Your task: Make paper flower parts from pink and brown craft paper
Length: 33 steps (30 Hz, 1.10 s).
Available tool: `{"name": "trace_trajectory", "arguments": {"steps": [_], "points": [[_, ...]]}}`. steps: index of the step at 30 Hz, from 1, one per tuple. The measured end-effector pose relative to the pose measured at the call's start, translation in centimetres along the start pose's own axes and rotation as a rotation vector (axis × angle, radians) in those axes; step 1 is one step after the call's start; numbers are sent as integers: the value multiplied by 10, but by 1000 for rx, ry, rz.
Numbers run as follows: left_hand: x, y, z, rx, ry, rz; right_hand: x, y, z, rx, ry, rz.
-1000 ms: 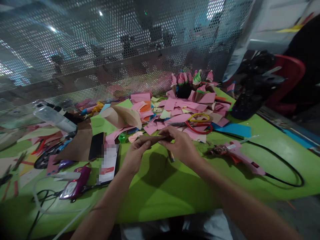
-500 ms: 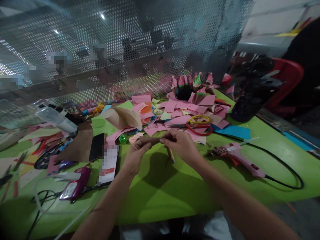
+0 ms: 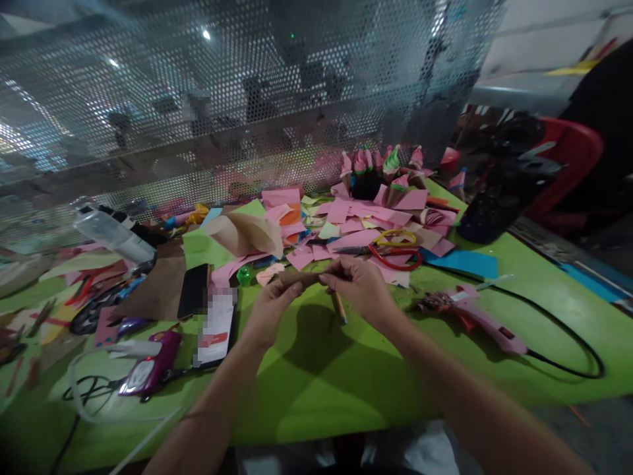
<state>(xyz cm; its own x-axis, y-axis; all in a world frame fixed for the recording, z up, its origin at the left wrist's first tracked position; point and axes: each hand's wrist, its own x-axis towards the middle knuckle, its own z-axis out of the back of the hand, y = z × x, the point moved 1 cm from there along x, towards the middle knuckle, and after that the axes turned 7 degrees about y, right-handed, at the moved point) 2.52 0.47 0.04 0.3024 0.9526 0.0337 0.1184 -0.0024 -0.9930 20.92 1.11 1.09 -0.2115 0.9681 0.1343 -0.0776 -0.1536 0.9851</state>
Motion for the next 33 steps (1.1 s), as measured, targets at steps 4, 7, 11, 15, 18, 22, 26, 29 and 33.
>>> {"name": "trace_trajectory", "arguments": {"steps": [4, 7, 11, 15, 18, 22, 26, 29, 33], "points": [[0, 1, 0, -16, -13, -11, 0, -1, 0, -14, 11, -14], [1, 1, 0, -33, -19, -21, 0, -2, 0, -8, 25, -5], [2, 2, 0, -45, -42, -29, 0, -5, -2, -3, 51, 30], [2, 3, -1, -28, -41, -43, -1, -5, -3, -72, 53, 46], [1, 2, -3, -26, -12, -39, -1, -6, -2, -155, 31, 41], [0, 2, -3, -43, 5, -35, -1, -9, -1, -181, 21, 33], [0, 3, -3, -44, -4, -24, 0, -9, -1, -144, 48, 16], [0, 4, -3, -50, -17, -9, 0, -7, -2, -119, 56, -8], [0, 4, -4, -87, -34, 6, -1, -3, -2, -74, 58, -18]]}}
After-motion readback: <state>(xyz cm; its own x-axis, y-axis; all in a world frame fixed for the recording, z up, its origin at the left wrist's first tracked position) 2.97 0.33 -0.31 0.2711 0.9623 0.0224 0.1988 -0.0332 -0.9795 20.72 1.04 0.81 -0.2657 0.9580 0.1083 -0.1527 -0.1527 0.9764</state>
